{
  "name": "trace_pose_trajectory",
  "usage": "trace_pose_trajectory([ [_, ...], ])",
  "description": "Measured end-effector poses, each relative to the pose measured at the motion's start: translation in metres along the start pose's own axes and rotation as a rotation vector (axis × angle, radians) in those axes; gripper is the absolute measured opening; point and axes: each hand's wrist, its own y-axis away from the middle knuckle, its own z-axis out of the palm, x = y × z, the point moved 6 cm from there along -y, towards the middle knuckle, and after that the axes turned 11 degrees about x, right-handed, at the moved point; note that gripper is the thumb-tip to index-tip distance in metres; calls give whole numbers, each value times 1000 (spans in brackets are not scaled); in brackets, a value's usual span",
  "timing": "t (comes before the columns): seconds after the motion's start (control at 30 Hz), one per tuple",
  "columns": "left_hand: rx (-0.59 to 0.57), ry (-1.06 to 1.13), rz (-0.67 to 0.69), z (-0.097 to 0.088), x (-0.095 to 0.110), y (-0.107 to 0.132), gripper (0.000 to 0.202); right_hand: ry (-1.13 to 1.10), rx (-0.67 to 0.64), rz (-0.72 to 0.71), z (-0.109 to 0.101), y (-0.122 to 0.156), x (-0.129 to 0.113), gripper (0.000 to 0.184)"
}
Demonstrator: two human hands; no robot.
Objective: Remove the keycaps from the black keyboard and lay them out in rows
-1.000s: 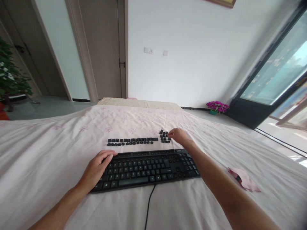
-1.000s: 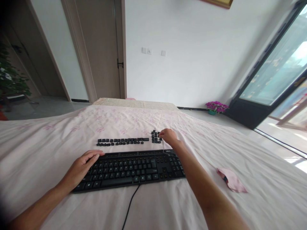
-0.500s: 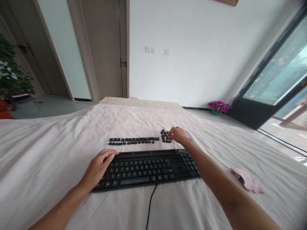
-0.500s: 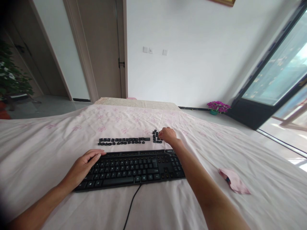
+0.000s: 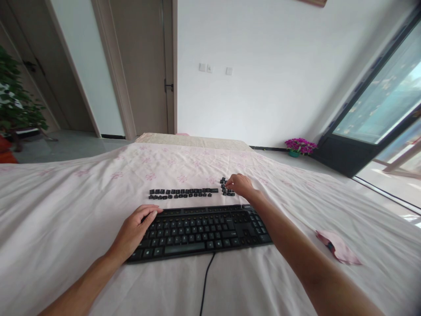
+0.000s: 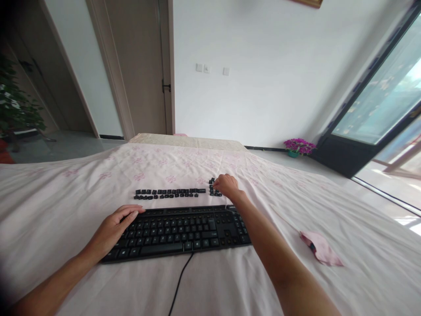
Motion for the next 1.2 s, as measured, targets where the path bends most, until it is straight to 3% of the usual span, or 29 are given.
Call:
trace_pose_trajectory([
  [1.0,3,6,14,0,1,-1,37,-39,-10,21,9,-3,3,15],
  [1.2,8,-4,10,-1,2,0,35,-90,31,67,0,4,14,19],
])
